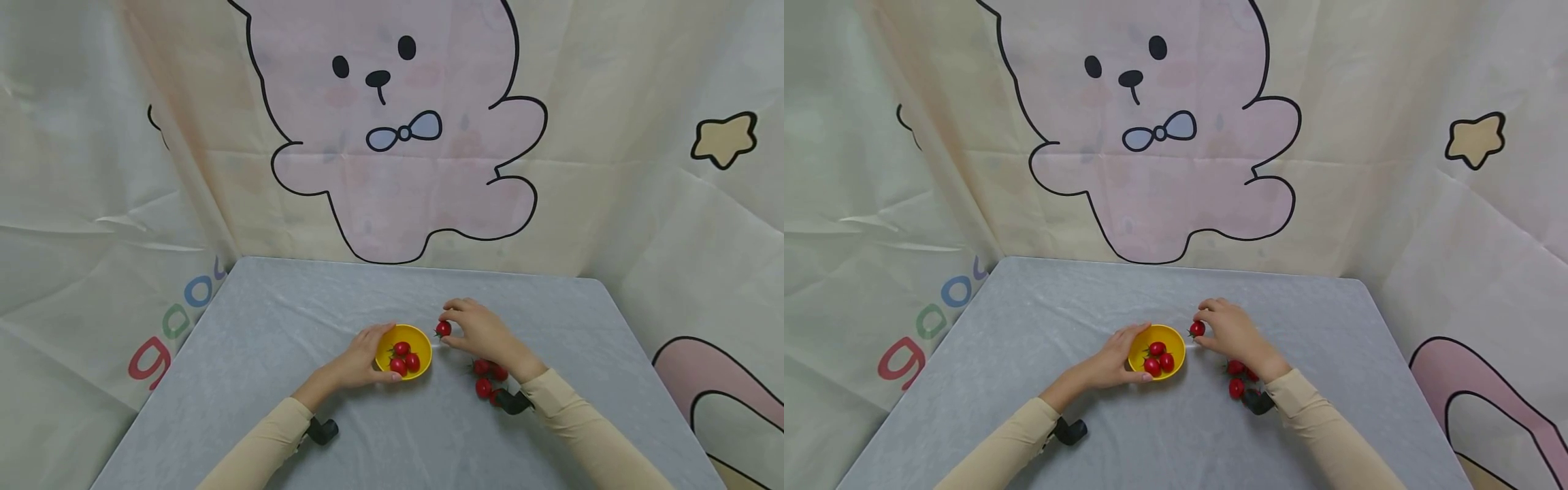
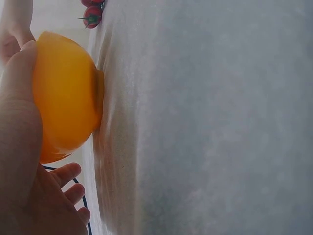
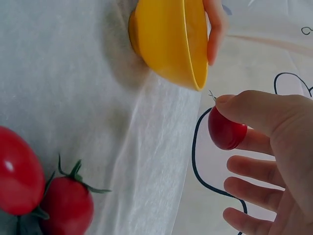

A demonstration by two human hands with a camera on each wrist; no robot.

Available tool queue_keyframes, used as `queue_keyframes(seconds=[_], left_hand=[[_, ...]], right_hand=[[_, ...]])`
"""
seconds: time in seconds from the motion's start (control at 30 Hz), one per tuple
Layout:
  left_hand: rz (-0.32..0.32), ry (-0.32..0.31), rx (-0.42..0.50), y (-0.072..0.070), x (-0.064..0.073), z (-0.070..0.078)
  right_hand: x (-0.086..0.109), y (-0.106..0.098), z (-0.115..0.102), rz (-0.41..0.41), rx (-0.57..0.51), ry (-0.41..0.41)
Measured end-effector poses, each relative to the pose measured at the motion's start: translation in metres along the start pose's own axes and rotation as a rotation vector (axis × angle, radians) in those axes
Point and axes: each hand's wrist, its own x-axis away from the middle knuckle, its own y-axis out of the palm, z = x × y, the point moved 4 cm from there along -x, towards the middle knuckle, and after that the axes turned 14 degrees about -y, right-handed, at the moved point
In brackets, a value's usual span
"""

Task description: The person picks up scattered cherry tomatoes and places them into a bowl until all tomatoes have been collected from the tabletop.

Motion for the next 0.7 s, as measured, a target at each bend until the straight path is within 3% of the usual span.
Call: queue_keyframes(seconds=[0.7], left_hand=[[0.000, -0.003, 0.010, 0.000, -0.001, -0.001]], right_hand=[[-0.018, 0.004, -0.020, 0.029, -0.007, -0.109]])
